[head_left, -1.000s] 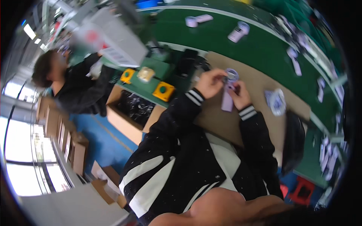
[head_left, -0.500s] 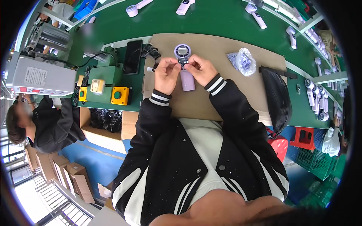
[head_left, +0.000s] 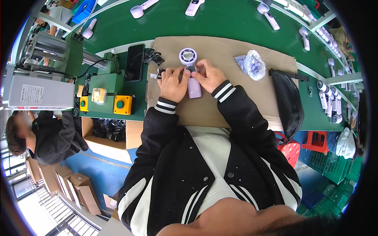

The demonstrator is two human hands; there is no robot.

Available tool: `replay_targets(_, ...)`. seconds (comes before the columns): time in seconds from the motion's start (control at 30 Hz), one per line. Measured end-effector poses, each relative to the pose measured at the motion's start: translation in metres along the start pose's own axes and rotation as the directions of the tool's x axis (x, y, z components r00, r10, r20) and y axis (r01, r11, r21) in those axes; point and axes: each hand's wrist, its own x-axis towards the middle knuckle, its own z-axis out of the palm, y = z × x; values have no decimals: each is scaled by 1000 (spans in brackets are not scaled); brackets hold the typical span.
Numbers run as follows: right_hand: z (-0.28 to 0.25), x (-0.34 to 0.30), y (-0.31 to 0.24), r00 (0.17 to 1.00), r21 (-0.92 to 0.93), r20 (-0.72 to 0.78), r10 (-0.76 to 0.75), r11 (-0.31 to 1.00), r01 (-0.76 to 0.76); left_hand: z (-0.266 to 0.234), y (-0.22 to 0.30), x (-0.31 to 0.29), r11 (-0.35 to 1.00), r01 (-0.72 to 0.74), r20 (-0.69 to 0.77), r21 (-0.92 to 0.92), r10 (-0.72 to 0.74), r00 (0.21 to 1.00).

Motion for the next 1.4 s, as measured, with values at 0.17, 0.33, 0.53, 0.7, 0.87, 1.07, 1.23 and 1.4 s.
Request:
replay_targets(0.17,7,-2,8,995,56,-11,-102,993,103,1,1,5,954,107,138,-280,-70,988)
replay_targets(0.33,9,-4,8,968,438,-192,-161,869,231,-2,23,6,799,138,147,-585,-62,987)
replay_targets(0.53,-13,-8,1,966,531,-219,-138,814,237,0,28,14,530,117,170,-840,53,984)
replay_targets(0.7,-31,-8,-3,968,401,-216,-127,892,207,4,31,22,491,43,103,-870,94,990)
replay_targets(0.87,-31,-4,6,966,355,-193,-172,906,233,5,30,24,529,-42,1,-848,80,997)
replay_targets(1.07,-31,0,6,961,291,-161,-225,919,264,11,29,19,570,-86,-68,-817,53,996)
replay_targets(1.23,-22,4,11,964,277,-125,-236,924,262,15,22,22,599,-143,-125,-788,72,990)
replay_targets(1.4,-13,-1,13,933,375,-212,-293,857,354,5,24,15,565,-187,-154,-804,106,982)
